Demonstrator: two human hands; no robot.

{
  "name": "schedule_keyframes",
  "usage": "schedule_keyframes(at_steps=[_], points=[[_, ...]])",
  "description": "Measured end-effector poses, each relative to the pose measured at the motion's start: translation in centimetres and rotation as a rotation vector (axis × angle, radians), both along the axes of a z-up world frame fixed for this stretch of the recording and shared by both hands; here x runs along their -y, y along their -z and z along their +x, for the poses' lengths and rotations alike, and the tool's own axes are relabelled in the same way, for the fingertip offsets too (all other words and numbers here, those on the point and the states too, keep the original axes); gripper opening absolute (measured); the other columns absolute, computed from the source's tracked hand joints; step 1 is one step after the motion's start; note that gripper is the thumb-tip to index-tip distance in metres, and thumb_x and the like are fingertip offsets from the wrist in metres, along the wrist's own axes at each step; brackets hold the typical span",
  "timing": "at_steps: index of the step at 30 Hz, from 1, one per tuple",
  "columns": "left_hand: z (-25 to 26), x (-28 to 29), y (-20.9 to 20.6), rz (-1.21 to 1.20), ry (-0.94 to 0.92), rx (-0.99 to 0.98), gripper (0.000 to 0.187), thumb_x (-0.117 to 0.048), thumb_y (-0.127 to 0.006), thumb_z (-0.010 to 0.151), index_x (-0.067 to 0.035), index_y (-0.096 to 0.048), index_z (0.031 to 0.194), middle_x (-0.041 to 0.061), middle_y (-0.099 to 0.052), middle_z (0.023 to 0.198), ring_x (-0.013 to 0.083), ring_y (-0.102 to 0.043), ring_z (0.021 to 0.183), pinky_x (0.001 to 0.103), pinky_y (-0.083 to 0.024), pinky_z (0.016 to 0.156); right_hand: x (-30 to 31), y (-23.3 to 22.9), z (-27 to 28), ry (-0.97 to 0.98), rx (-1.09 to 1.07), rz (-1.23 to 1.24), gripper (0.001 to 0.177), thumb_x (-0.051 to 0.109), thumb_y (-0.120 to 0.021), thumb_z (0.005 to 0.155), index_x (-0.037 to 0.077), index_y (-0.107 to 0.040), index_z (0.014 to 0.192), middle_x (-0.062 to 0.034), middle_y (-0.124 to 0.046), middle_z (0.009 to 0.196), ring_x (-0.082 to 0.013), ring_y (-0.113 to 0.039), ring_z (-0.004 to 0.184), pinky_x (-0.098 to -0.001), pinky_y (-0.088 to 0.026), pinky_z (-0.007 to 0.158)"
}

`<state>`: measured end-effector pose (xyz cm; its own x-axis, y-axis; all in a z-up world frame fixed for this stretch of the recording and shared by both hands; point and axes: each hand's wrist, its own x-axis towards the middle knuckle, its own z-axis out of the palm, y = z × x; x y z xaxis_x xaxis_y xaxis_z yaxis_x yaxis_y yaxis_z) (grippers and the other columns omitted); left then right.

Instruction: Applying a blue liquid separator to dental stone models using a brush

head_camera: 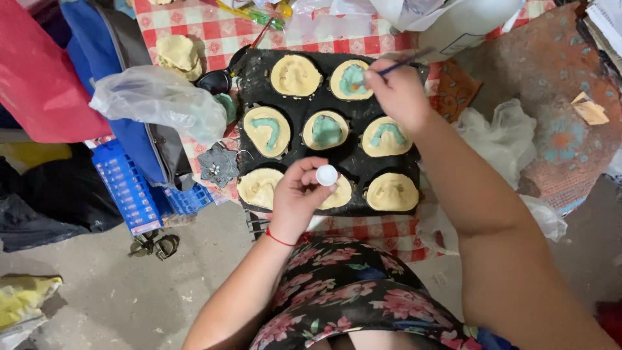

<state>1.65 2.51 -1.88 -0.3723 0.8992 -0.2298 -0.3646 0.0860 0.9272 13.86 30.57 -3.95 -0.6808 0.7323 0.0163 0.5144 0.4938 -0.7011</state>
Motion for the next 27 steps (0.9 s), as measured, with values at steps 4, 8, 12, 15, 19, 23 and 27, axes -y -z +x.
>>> schedule_keyframes(at_steps=[4, 8, 12, 15, 19, 23, 27], points=[[0.6, 0.8, 0.3, -0.086, 0.038, -0.086, 0.041, -0.004, -0.084, 0.085, -0.014, -0.068, 0.121, -0.002, -0.080, 0.103, 0.0044, -0.064, 0.093, 0.023, -0.054, 0.086, -1.4, 1.3, -1.5, -0.072, 0.065, -0.023, 0.022, 0.015, -0.055, 0.109, 0.004, -0.073, 0.104, -0.0093, -0.072, 0.089, -0.0256, -0.066, 0.076, -0.0410, -0.050, 0.069], [0.7, 0.8, 0.0, -0.080, 0.096, -0.093, 0.038, -0.002, -0.082, 0.086, -0.012, -0.068, 0.120, 0.000, -0.079, 0.106, 0.0062, -0.065, 0.093, 0.024, -0.054, 0.089, -2.5, 2.7, -0.6, -0.057, -0.071, 0.214, 0.020, 0.016, -0.060, 0.109, 0.002, -0.075, 0.108, -0.0104, -0.072, 0.089, -0.0265, -0.066, 0.074, -0.0409, -0.050, 0.063], [1.1, 0.7, -1.0, -0.049, 0.145, -0.063, 0.033, -0.002, -0.081, 0.088, -0.011, -0.069, 0.118, 0.001, -0.078, 0.107, 0.0082, -0.068, 0.094, 0.025, -0.057, 0.092, -1.7, 2.2, -0.9, -0.188, 0.171, 0.189, 0.023, 0.022, -0.055, 0.107, 0.007, -0.070, 0.097, -0.0098, -0.071, 0.078, -0.0349, -0.064, 0.072, -0.0480, -0.048, 0.065], [1.2, 0.9, -0.5, -0.039, 0.162, -0.093, 0.035, -0.002, -0.080, 0.088, -0.011, -0.068, 0.120, 0.001, -0.077, 0.109, 0.0082, -0.068, 0.096, 0.026, -0.056, 0.095, -3.0, 3.3, -1.4, -0.205, 0.025, 0.435, 0.020, 0.010, -0.057, 0.103, 0.013, -0.073, 0.092, -0.0040, -0.077, 0.086, -0.0314, -0.069, 0.076, -0.0470, -0.048, 0.068], [1.1, 1.1, -0.9, -0.016, 0.153, -0.087, 0.032, 0.001, -0.079, 0.089, -0.009, -0.068, 0.118, 0.001, -0.075, 0.114, 0.0081, -0.067, 0.097, 0.024, -0.055, 0.094, -3.0, 3.3, -1.6, -0.174, -0.057, 0.409, 0.018, 0.013, -0.058, 0.105, 0.006, -0.071, 0.095, -0.0123, -0.070, 0.084, -0.0362, -0.065, 0.078, -0.0490, -0.044, 0.062], [0.9, 1.5, -0.8, -0.037, 0.141, -0.096, 0.032, 0.000, -0.080, 0.089, -0.011, -0.069, 0.117, 0.002, -0.075, 0.117, 0.0082, -0.068, 0.098, 0.025, -0.056, 0.095, -3.4, 4.2, -2.0, -0.113, 0.022, 0.243, 0.022, 0.020, -0.060, 0.107, 0.005, -0.075, 0.104, -0.0151, -0.070, 0.090, -0.0358, -0.065, 0.082, -0.0470, -0.047, 0.067], [0.9, 1.5, -1.0, -0.021, 0.137, -0.095, 0.031, -0.001, -0.080, 0.090, -0.012, -0.069, 0.117, 0.002, -0.075, 0.117, 0.0082, -0.066, 0.096, 0.025, -0.056, 0.092, -3.4, 3.6, -2.1, -0.029, -0.129, 0.199, 0.019, 0.016, -0.061, 0.104, 0.003, -0.073, 0.096, -0.0117, -0.064, 0.089, -0.0308, -0.066, 0.076, -0.0454, -0.048, 0.065]])
